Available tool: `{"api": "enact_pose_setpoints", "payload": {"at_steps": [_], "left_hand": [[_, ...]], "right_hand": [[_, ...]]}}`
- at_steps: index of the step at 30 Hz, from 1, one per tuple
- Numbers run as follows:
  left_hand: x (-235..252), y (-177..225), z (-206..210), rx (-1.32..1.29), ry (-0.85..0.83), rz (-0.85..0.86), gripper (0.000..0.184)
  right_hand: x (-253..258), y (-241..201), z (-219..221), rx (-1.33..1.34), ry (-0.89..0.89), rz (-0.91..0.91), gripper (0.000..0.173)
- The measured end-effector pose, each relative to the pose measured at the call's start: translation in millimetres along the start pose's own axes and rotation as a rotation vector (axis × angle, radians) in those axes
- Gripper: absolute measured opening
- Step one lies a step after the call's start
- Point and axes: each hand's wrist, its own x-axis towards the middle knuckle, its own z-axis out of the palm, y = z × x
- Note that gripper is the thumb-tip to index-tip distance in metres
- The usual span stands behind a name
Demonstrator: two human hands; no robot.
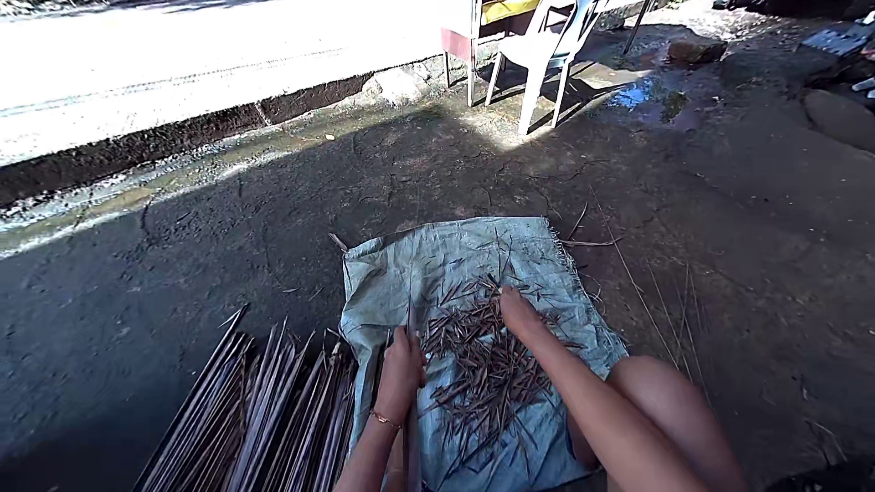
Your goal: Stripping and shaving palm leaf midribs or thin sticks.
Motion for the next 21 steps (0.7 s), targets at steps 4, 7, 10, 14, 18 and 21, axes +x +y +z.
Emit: {"api": "enact_pose_setpoints", "payload": {"at_steps": [4, 7, 10, 14, 18, 21], "left_hand": [[12.3, -4.4, 9.5, -0.110, -0.120, -0.200, 0.028], [-10.5, 24.7, 24.6, -0.601, -0.125, -0.134, 0.024], [-57.3, 48.1, 37.3, -0.904, -0.536, -0.145, 0.040], [-78.5, 39.7, 75.7, -0.964, -1.080, 0.099, 0.053], [-55.4, 56.4, 91.4, -1.100, -0.306, 0.049, 0.041], [-26.6, 56.7, 61.0, -1.037, -0.070, 0.030, 0.029]], "right_hand": [[-24.3, -12.3, -7.0, 0.010, -0.104, -0.078, 0.039], [-34.8, -4.7, -1.4, -0.008, -0.145, -0.049, 0.042], [-42.7, 11.5, 12.6, 0.050, -0.200, -0.071, 0.037], [-117.1, 43.4, 2.9, 0.620, 0.107, -0.540, 0.018], [-210.0, 12.3, -76.0, 0.660, -0.180, -0.172, 0.036], [-199.7, 0.7, -81.8, 0.817, -0.175, -0.015, 0.036]]}}
